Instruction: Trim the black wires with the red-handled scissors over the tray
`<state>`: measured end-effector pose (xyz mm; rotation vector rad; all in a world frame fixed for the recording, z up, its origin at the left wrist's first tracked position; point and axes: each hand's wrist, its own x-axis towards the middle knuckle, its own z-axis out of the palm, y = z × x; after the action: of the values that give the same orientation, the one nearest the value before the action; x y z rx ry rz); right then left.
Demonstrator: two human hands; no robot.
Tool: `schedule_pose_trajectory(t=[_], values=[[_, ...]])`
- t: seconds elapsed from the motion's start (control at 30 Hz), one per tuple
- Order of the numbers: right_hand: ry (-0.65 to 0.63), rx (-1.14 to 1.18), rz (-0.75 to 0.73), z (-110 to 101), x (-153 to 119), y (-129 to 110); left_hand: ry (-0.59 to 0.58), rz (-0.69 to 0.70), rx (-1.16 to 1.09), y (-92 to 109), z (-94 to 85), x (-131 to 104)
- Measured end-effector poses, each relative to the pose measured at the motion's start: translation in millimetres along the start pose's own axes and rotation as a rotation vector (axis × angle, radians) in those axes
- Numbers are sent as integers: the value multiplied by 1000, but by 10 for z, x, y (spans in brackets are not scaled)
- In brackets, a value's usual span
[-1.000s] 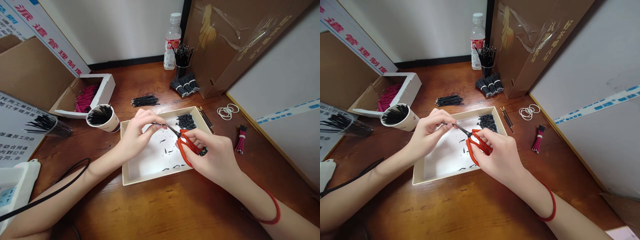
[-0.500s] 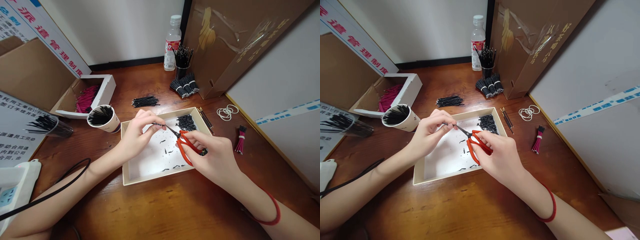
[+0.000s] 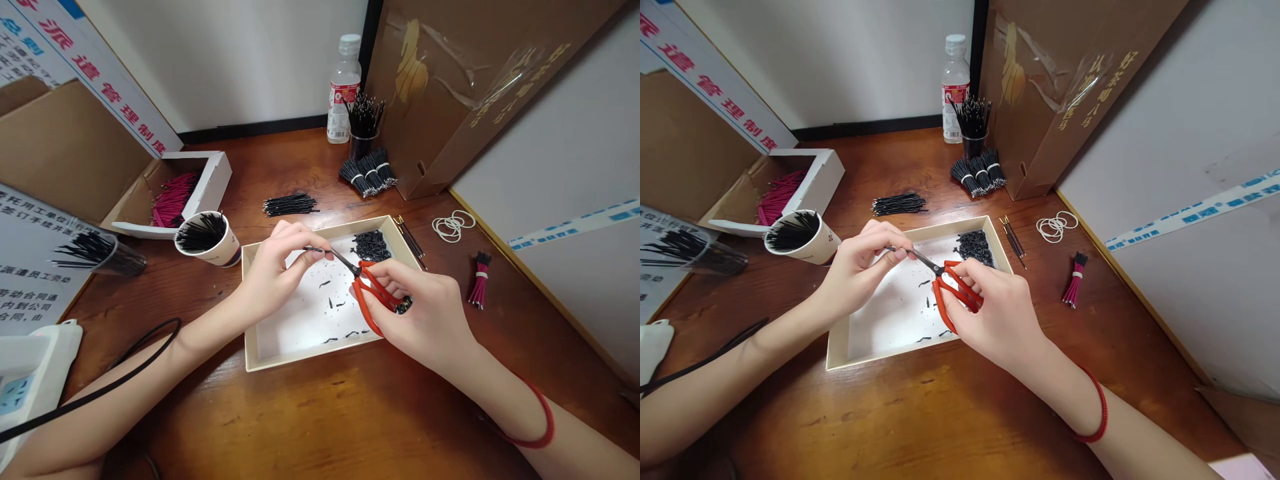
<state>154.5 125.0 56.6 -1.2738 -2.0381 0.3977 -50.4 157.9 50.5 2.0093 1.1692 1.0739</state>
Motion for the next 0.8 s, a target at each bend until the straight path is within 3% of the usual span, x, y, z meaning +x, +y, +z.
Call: schedule_pose_trajectory(t=[0.8], values=[[-10, 14, 6, 1, -12, 13, 20, 3, -38, -18, 4, -2]])
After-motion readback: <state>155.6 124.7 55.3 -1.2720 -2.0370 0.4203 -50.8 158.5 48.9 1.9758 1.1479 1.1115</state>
